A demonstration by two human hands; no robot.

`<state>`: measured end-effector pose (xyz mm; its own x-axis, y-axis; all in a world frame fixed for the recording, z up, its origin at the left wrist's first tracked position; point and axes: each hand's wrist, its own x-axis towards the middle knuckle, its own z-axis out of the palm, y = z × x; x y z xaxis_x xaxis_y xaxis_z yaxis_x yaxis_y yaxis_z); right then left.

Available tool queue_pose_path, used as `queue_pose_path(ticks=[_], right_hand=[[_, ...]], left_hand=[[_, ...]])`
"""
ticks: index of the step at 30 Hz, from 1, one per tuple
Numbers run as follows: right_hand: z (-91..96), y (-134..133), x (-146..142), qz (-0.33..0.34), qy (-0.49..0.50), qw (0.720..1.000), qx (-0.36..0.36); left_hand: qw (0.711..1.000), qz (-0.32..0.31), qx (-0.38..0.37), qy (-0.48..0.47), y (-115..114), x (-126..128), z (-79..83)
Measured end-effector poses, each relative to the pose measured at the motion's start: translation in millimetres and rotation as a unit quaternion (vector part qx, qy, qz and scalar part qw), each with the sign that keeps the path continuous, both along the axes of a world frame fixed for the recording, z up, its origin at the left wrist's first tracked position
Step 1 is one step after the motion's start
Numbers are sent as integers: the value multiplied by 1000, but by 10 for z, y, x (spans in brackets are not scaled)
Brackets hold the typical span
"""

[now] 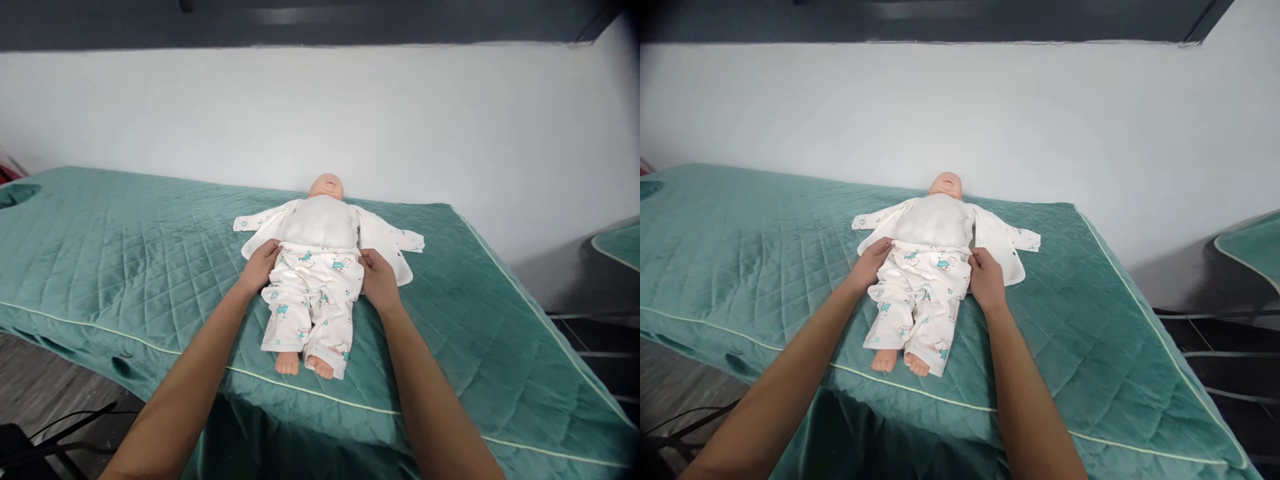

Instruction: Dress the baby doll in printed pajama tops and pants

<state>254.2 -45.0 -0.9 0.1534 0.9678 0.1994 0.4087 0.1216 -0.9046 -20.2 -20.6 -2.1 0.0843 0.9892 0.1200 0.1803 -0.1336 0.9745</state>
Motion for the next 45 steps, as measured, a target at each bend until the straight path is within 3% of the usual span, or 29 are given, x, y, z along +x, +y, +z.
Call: queue_pose_path(ticks=[7,13,19,25,32,35,38,45], right_hand=[[-53,17,20,35,45,998,6],[5,-2,-8,25,65,998,-1],[57,-6,-27,-3,113,991,-70],[91,-66,-40,34,112,993,22],[101,-69,-27,35,7,992,123],[109,-52,-22,56,5,992,116],[129,-50,-41,54,2,992,115],[237,43,-40,29,8,997,75]], left_hand=[[998,1,-27,-64,-19,3,-7],[997,15,-19,-70,12,-17,-71],[997,45,32,-62,-28,-10,-55],[984,101,143,30,-96,4,37],[973,55,203,94,-67,-15,58],[972,45,206,101,-29,2,72],[971,-6,214,102,25,4,117],[953,-139,199,183,199,-58,462]])
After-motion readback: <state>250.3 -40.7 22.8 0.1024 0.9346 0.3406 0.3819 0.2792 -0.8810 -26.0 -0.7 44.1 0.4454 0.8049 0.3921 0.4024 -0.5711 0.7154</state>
